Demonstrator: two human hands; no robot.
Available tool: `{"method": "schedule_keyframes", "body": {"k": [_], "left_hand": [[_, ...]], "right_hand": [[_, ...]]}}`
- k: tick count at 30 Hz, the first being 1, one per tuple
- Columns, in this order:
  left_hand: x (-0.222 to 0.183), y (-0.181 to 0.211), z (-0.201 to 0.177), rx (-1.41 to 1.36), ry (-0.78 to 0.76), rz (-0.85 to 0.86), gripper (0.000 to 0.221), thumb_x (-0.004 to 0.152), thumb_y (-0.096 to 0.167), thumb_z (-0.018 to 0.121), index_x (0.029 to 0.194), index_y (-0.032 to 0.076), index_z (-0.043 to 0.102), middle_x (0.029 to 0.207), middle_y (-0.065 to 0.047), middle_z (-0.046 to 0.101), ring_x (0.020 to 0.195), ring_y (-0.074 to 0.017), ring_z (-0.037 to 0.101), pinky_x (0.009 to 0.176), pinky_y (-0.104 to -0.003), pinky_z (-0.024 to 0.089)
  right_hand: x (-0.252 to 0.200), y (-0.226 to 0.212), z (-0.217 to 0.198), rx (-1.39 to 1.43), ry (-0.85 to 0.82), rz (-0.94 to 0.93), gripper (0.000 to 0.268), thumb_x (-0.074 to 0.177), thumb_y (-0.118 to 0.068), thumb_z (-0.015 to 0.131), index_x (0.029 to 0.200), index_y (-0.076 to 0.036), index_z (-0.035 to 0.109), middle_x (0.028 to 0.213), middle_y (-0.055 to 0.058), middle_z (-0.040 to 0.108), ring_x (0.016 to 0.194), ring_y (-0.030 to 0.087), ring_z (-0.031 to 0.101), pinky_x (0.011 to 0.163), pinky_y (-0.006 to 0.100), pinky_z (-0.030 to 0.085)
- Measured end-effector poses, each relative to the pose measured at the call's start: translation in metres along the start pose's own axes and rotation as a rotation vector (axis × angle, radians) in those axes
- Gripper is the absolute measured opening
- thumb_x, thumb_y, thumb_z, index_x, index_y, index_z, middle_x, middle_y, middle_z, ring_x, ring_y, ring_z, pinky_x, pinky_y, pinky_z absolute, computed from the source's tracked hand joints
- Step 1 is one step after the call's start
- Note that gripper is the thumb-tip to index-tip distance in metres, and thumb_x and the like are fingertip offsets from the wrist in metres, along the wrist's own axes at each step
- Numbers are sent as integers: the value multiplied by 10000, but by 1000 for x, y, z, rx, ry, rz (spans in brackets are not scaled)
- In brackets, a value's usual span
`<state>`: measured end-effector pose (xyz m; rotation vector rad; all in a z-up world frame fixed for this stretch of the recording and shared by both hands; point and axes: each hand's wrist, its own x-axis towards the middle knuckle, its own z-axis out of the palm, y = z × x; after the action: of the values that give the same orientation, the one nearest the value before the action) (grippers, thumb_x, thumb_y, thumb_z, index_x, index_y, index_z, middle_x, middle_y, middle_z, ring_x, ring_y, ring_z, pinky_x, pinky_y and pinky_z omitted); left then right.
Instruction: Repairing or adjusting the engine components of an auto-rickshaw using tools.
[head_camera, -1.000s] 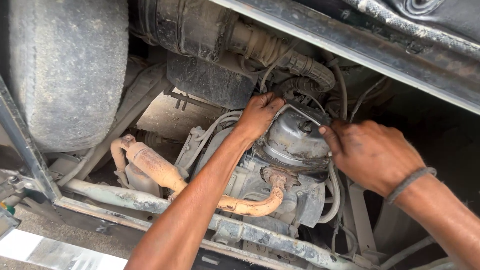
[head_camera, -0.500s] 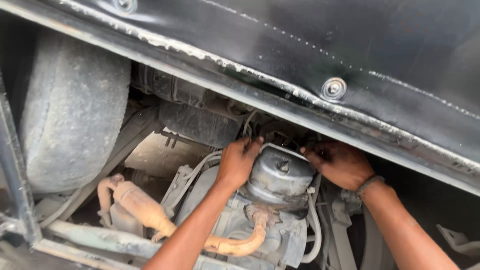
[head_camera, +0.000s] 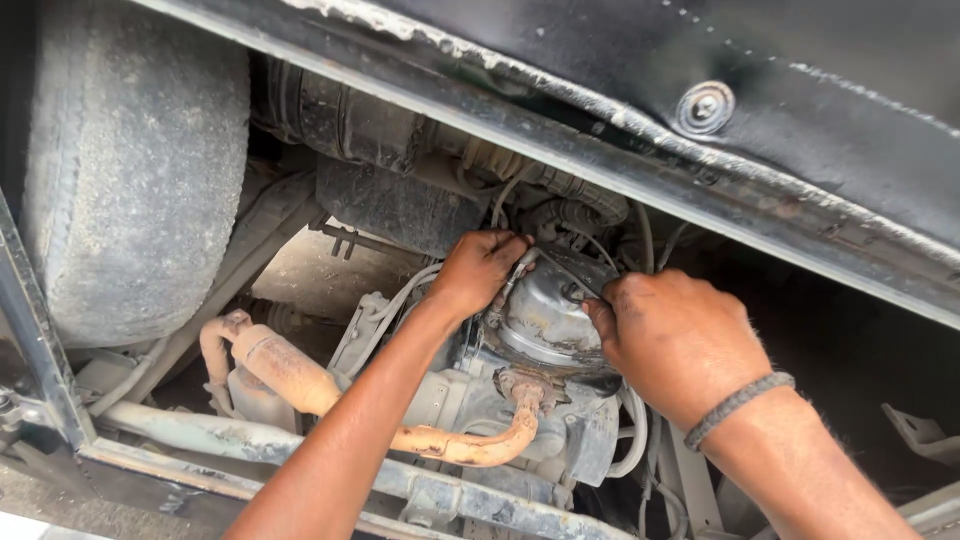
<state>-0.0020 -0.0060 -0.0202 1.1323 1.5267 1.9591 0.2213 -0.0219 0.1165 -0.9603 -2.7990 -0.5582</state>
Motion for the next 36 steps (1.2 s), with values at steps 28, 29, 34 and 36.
{"method": "schedule_keyframes", "body": {"k": [28, 29, 34, 36], "left_hand": [[21, -31, -3, -59, -136, -87, 286, 1010, 327, 605, 1027, 84, 756, 692, 26, 604, 595, -86, 547, 516, -274, 475], [24, -35, -2, -100, -129, -72, 284, 1007, 317, 605, 1044, 82, 759, 755, 28, 663, 656, -80, 583, 592, -270, 487], [23, -35, 8, -141, -72, 24, 271, 1008, 273, 616, 1021, 42, 757, 879, -7, 734, 789, -84, 634, 762, -281, 530], [15, -36, 10, -144, -54, 23, 275, 1016, 263, 621, 1002, 22, 752, 880, -24, 716, 791, -95, 607, 764, -297, 519]], "right_hand": [[-6, -41, 3, -88, -192, 12, 215, 906, -233, 643, 946, -35, 718, 878, 173, 737, 864, 327, 751, 801, 441, 616], [-7, -45, -3, -67, -232, 44, 240, 928, -243, 623, 922, -29, 731, 859, 183, 739, 845, 327, 759, 821, 436, 617], [5, -14, 12, -8, -86, 0, 266, 961, -246, 577, 903, -26, 717, 767, 215, 715, 729, 387, 735, 716, 491, 613], [3, -8, 17, 4, -65, -38, 257, 939, -242, 591, 891, -20, 711, 731, 215, 708, 696, 392, 727, 691, 500, 607]]}}
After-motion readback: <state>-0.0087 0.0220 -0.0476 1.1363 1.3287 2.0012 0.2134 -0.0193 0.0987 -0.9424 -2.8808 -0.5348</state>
